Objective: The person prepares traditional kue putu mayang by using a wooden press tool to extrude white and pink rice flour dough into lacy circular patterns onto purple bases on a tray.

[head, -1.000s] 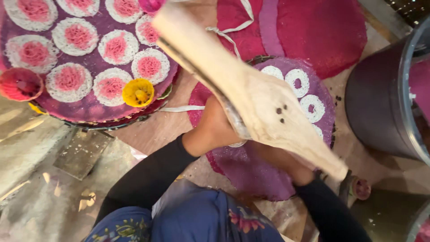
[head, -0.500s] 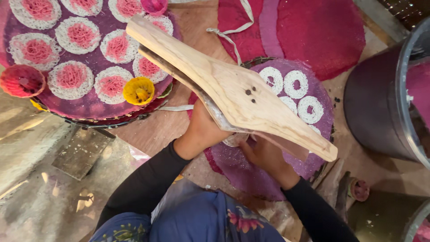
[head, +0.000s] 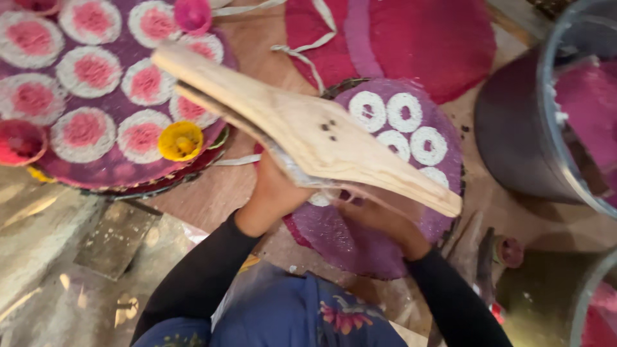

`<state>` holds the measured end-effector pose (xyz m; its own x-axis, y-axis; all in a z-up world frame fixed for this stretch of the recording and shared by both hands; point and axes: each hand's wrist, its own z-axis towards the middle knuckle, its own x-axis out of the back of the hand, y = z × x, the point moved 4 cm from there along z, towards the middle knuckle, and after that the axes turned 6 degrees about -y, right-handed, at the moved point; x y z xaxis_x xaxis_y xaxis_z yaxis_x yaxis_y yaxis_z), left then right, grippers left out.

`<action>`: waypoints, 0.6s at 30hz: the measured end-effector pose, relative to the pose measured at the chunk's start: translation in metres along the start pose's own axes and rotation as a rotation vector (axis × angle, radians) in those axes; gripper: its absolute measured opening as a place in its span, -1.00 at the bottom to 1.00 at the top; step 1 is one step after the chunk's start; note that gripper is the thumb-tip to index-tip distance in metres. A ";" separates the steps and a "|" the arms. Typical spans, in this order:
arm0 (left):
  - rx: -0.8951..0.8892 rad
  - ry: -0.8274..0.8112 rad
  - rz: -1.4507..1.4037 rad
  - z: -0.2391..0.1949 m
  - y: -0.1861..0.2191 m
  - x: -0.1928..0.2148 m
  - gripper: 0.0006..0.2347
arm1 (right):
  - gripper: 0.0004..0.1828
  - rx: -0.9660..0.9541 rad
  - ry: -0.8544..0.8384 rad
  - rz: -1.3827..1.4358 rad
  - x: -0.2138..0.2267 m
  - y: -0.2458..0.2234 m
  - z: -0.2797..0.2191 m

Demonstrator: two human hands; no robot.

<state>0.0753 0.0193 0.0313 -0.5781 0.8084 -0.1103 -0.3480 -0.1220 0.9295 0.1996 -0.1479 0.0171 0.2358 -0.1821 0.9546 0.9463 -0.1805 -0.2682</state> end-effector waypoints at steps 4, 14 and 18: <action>0.007 -0.044 0.137 -0.001 0.003 0.007 -0.49 | 0.19 -0.175 -0.014 0.233 0.055 0.052 -0.052; 0.091 -0.135 -0.087 0.004 -0.003 -0.029 -0.48 | -0.13 -0.551 -0.358 0.445 0.007 0.088 -0.128; 0.084 -0.193 -0.090 0.004 0.004 -0.044 -0.49 | -0.21 0.026 0.059 -0.225 0.027 0.071 -0.109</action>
<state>0.1024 -0.0145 0.0411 -0.3933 0.9099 -0.1321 -0.3242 -0.0028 0.9460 0.2492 -0.2707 0.0100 0.0056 -0.1963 0.9805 0.9792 -0.1978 -0.0452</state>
